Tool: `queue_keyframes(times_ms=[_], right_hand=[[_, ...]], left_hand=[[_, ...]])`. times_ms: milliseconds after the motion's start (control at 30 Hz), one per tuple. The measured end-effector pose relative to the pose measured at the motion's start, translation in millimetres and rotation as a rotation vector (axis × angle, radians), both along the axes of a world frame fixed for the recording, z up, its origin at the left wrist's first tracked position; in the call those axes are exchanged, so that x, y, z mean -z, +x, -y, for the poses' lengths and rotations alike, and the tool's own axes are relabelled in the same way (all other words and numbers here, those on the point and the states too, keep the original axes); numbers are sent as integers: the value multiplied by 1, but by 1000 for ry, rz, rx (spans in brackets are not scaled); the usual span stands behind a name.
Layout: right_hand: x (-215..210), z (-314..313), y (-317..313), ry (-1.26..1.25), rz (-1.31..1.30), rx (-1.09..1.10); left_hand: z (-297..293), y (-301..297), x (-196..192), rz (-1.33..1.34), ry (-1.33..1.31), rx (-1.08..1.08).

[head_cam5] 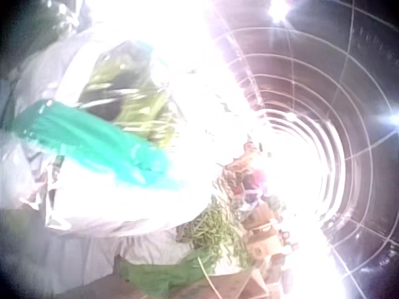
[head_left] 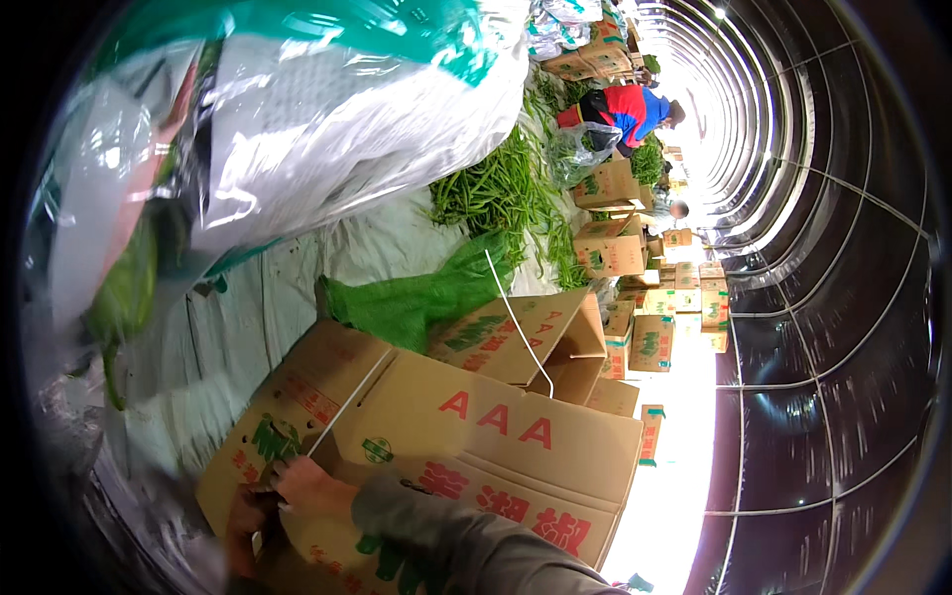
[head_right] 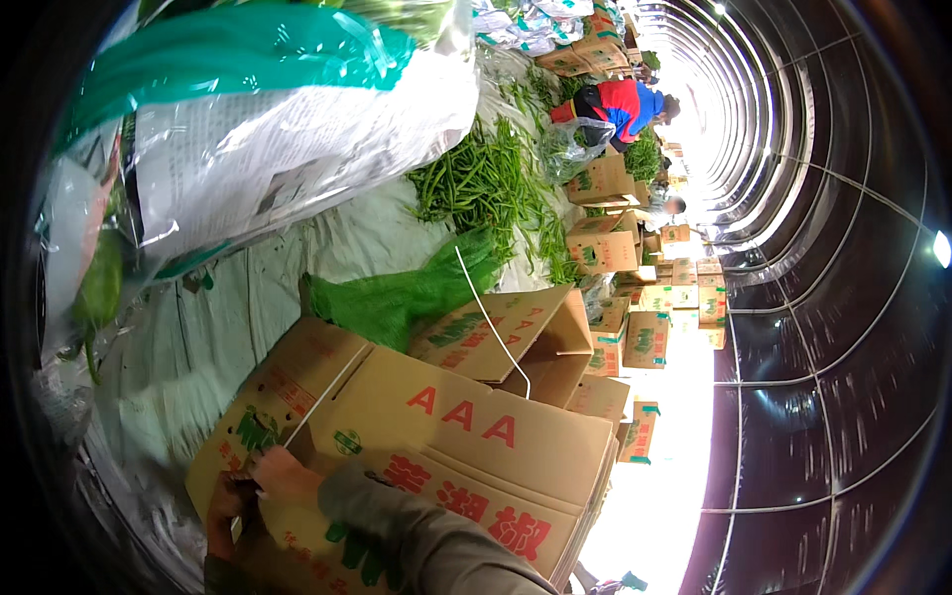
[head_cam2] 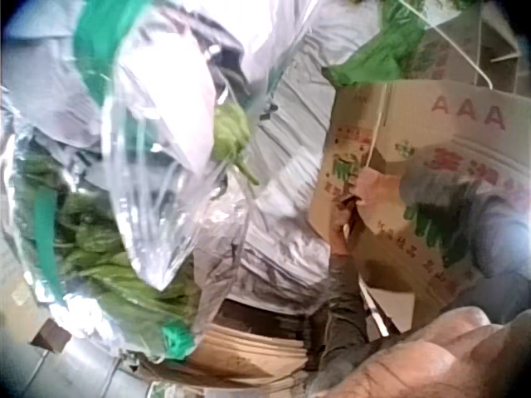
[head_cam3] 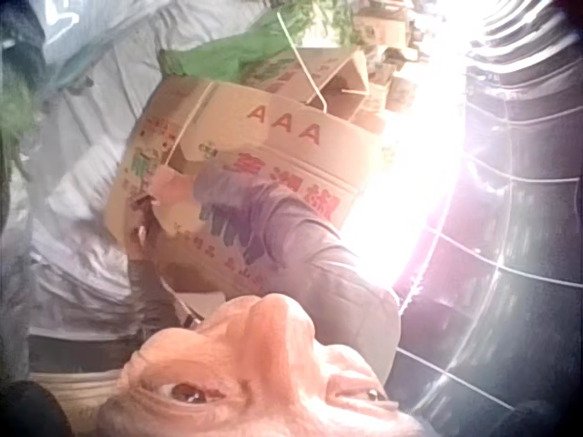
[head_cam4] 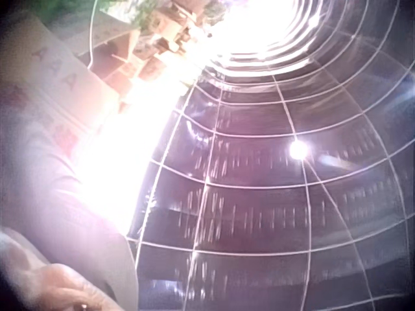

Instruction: The person assembles flat cardboard sheets into boxes using a handheld tape dispenser. They fold the cardboard along pre-scored lines and apply tape to secure the seams, repeating the process for multiple units.

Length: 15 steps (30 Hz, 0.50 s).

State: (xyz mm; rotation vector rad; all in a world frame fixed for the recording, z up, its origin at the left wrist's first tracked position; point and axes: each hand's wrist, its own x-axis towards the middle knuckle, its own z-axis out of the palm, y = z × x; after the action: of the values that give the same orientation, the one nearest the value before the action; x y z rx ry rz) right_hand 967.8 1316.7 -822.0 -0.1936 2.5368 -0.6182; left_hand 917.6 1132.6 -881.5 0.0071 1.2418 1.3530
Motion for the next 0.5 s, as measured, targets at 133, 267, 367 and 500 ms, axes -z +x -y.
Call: queue_keyframes(times_ms=[133,267,367,500], right_hand=[[15,-2,11,-29,80,5],[33,14,18,26,160,-1],[22,18,-5,59,315,51],[12,16,-6,51,270,32]], left_hand=[[10,11,14,91,53,-111],[13,5,19,63,64,7],[10,-7,6,100,96,-20],[15,-4,21,73,32,85]])
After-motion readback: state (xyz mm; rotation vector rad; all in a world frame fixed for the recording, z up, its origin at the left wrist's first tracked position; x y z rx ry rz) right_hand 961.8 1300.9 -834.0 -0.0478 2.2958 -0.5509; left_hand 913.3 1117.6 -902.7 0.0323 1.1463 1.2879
